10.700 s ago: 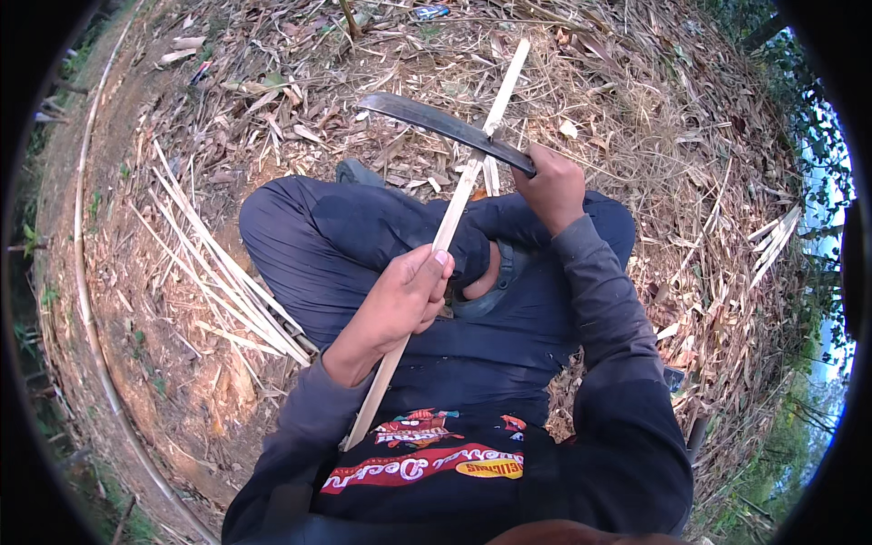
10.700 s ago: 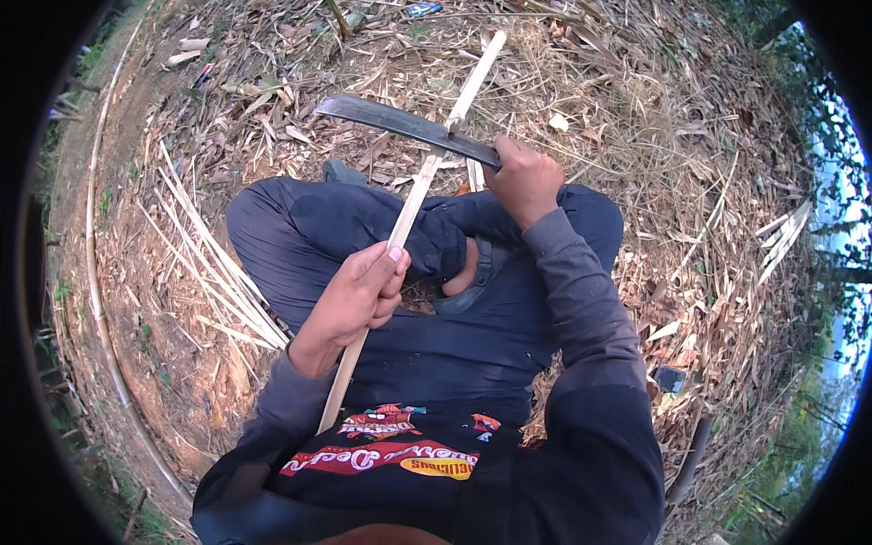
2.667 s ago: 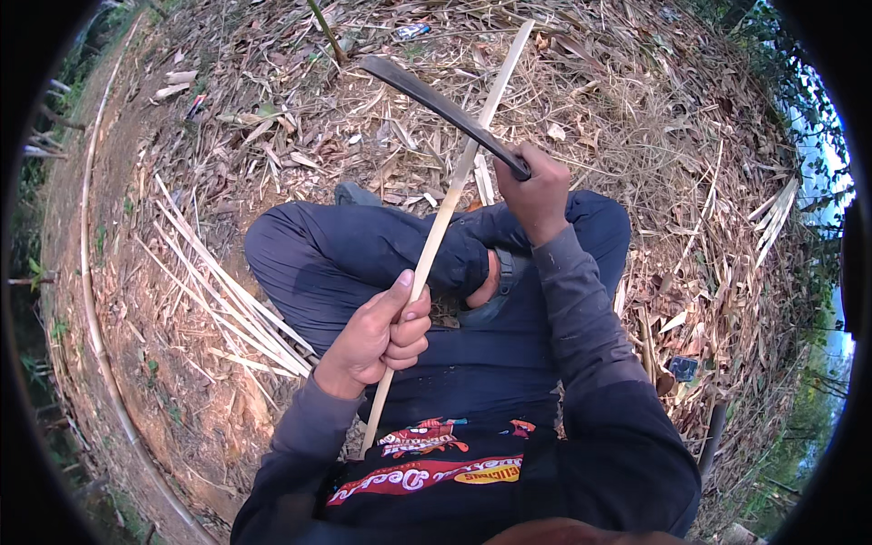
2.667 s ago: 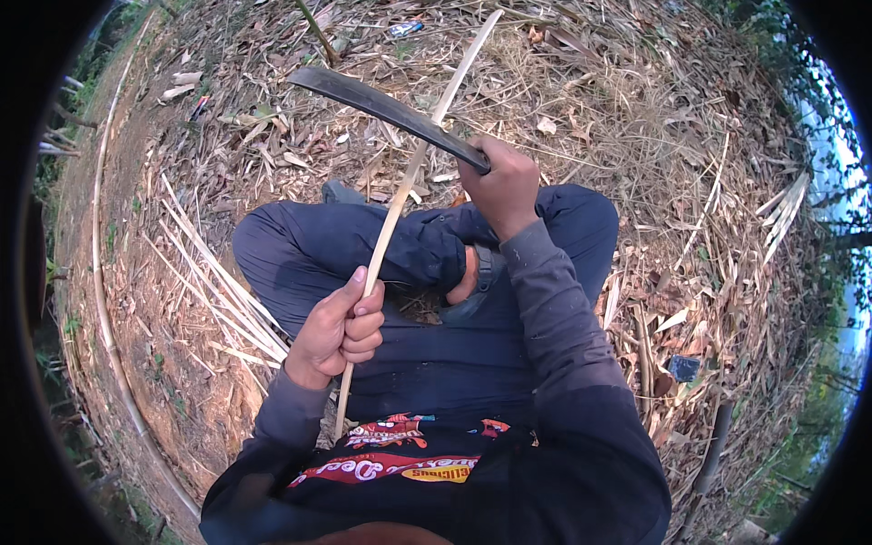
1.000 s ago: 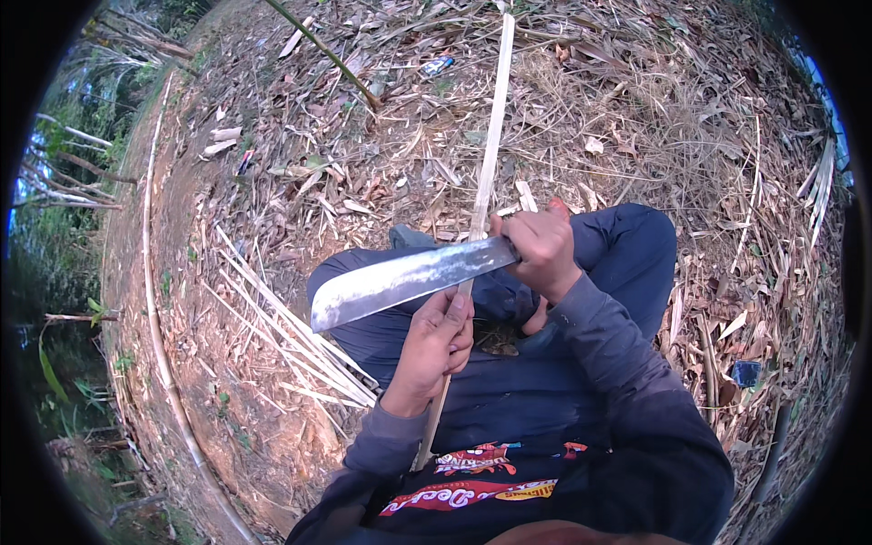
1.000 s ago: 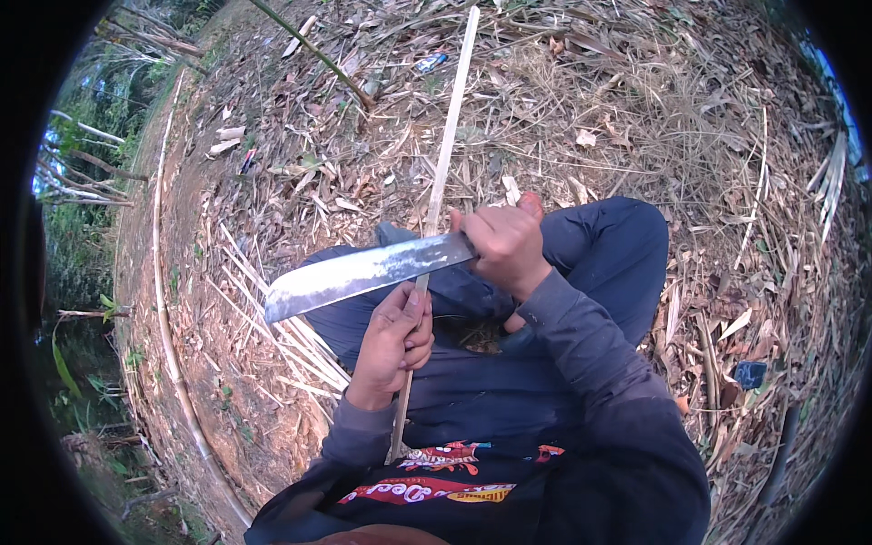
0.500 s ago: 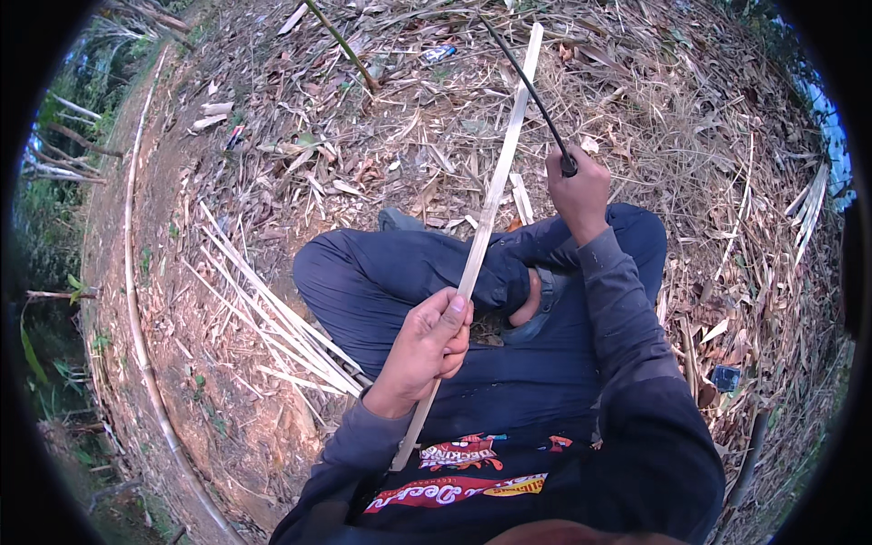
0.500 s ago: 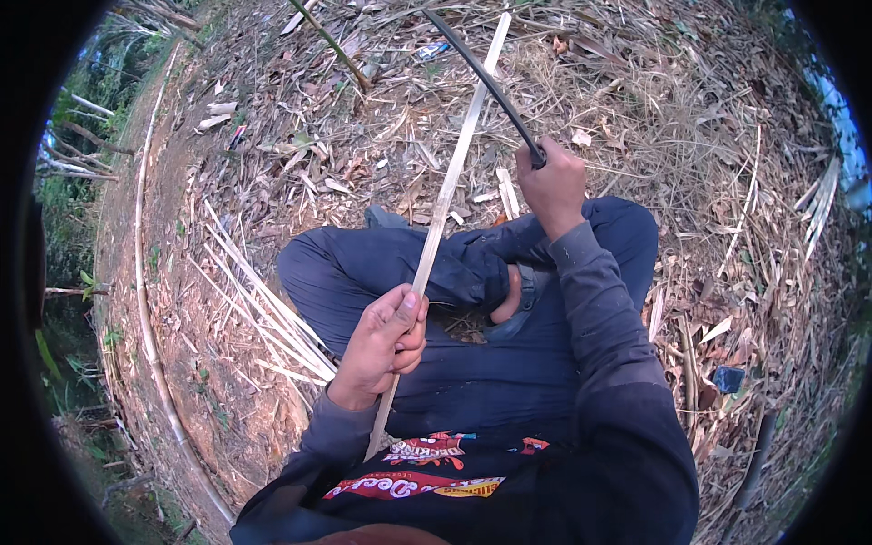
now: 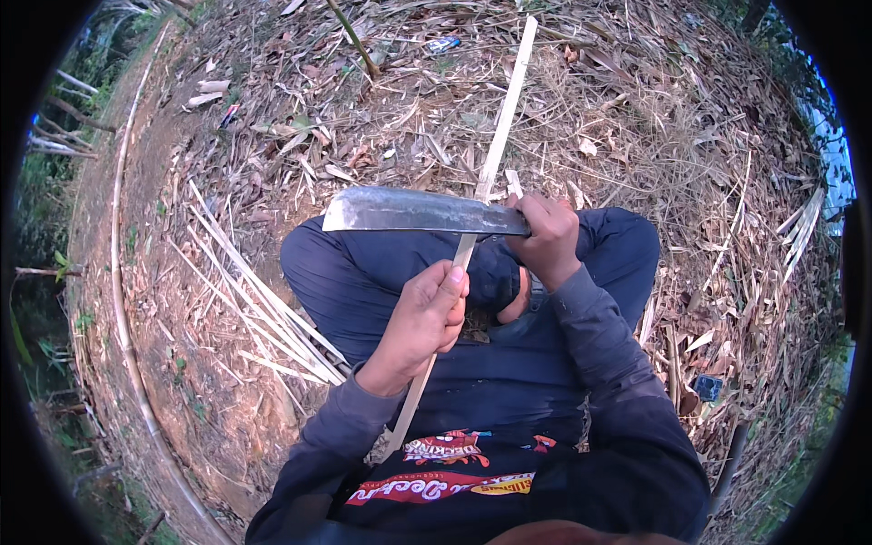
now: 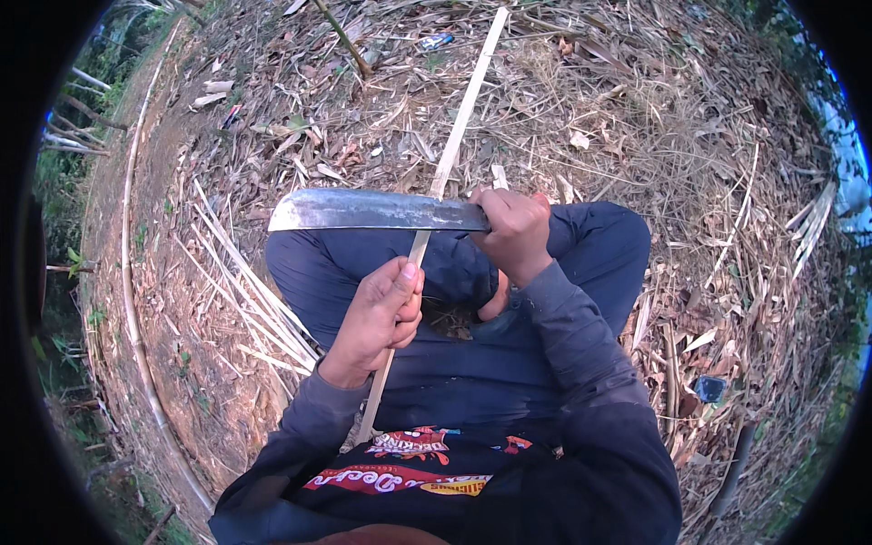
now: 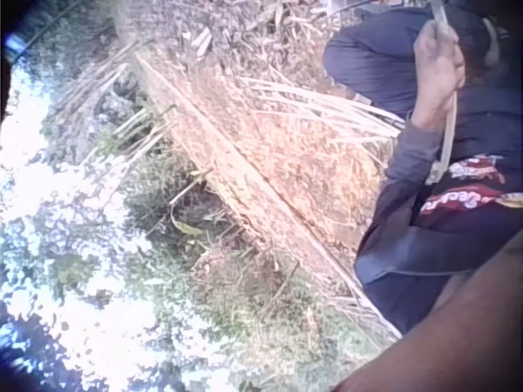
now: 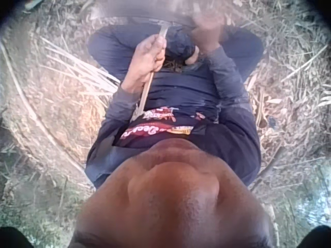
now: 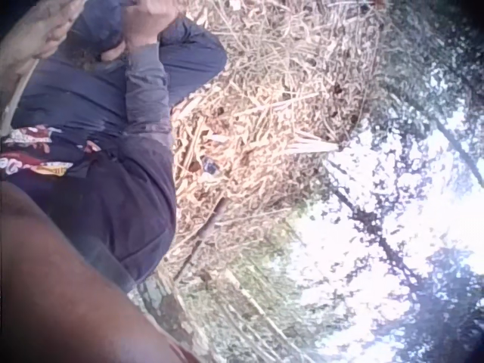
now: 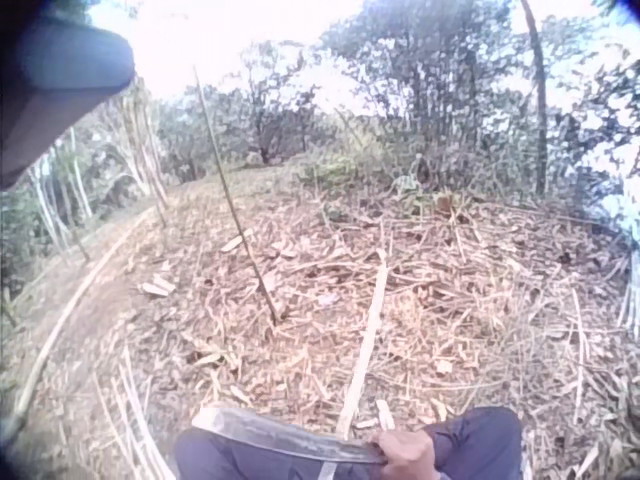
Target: The person sits on the ground and uses a machete to shave and split a long bamboo stick. They repeatedly scrape the surface of the bamboo to thin it and then split it lengthwise into smaller strips.
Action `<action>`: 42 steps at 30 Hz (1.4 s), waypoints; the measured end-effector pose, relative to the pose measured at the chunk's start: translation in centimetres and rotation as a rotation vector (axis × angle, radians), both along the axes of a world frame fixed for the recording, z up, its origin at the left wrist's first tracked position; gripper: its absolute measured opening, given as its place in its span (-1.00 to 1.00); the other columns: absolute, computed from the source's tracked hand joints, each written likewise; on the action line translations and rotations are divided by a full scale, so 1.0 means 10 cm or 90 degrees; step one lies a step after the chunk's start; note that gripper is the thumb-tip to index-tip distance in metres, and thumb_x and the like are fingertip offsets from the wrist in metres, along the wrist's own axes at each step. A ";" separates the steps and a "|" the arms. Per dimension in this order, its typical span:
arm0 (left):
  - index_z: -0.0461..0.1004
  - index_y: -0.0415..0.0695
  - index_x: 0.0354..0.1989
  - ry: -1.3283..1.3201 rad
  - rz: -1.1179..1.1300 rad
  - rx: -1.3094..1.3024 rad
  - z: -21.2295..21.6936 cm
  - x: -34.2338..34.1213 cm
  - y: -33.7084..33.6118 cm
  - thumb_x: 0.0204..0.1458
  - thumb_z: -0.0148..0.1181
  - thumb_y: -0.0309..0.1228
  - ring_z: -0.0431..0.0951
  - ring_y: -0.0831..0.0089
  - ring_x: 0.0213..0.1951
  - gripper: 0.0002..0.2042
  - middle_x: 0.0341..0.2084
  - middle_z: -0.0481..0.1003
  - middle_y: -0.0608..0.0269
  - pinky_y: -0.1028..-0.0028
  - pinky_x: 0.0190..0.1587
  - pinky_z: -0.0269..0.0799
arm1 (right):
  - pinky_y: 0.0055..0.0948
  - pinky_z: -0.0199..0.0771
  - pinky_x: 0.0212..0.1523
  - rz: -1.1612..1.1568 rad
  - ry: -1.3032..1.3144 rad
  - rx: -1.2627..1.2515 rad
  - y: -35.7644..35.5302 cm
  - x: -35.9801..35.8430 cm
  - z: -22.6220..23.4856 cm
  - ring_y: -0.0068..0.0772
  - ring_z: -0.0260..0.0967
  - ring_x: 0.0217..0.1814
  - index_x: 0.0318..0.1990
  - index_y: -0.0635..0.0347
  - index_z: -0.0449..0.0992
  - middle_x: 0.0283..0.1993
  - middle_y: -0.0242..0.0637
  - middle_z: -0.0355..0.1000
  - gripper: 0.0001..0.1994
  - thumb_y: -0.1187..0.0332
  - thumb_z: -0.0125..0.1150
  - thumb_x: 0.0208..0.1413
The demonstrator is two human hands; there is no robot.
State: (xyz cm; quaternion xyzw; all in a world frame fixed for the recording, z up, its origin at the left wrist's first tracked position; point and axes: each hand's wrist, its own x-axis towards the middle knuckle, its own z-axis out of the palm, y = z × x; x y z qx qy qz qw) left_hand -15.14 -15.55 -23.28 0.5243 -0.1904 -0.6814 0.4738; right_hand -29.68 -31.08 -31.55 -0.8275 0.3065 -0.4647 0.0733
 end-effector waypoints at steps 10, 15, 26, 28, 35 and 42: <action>0.29 -0.08 -0.31 0.072 0.029 -0.003 -0.25 0.10 -0.12 0.38 -0.11 -0.17 -0.04 0.76 -0.79 -0.73 -0.75 0.06 0.53 0.62 -0.76 -0.21 | -0.28 0.40 -0.56 -0.059 0.070 0.099 -0.09 0.05 -0.19 -0.20 0.47 -0.55 -0.47 0.07 0.50 -0.58 -0.27 0.44 -0.86 0.32 0.38 -0.09; 0.28 -0.08 -0.31 0.056 0.004 0.002 -0.18 0.08 -0.10 0.38 -0.09 -0.17 -0.02 0.76 -0.79 -0.73 -0.74 0.07 0.54 0.63 -0.75 -0.17 | -0.30 0.38 -0.56 -0.001 0.107 -0.038 -0.07 0.03 -0.04 -0.20 0.47 -0.54 -0.50 0.10 0.46 -0.55 -0.27 0.45 -0.89 0.42 0.32 -0.08; 0.28 -0.05 -0.33 0.139 -0.036 0.075 -0.23 0.26 -0.01 0.37 -0.09 -0.18 -0.06 0.74 -0.80 -0.74 -0.74 0.06 0.53 0.64 -0.76 -0.20 | -0.12 0.46 -0.50 -0.361 0.202 0.212 -0.84 -0.27 -0.52 -0.06 0.51 -0.51 -0.40 0.13 0.53 -0.53 -0.17 0.51 -0.82 0.22 0.28 0.05; 0.28 -0.04 -0.32 0.150 -0.053 0.065 -0.32 0.23 -0.04 0.37 -0.08 -0.17 -0.06 0.75 -0.80 -0.74 -0.74 0.06 0.54 0.64 -0.77 -0.19 | -0.09 0.46 -0.51 -0.289 0.148 0.207 -0.80 -0.21 -0.38 -0.02 0.50 -0.53 -0.43 0.16 0.52 -0.55 -0.12 0.49 -0.78 0.20 0.28 0.06; 0.27 -0.05 -0.34 0.075 -0.023 0.037 -0.16 0.28 -0.09 0.37 -0.08 -0.19 -0.05 0.75 -0.80 -0.75 -0.74 0.06 0.54 0.63 -0.77 -0.20 | -0.26 0.42 -0.51 -0.058 0.087 0.051 -0.47 -0.07 -0.36 -0.17 0.49 -0.49 -0.43 0.08 0.50 -0.53 -0.29 0.46 -0.81 0.30 0.40 -0.17; 0.27 -0.03 -0.35 0.111 0.014 0.055 -0.13 0.24 0.04 0.36 -0.06 -0.18 -0.07 0.76 -0.80 -0.74 -0.74 0.02 0.55 0.64 -0.77 -0.23 | -0.26 0.42 -0.50 0.047 0.072 0.070 -0.11 0.18 -0.18 -0.18 0.48 -0.50 -0.39 0.12 0.50 -0.52 -0.24 0.45 -0.83 0.33 0.39 -0.08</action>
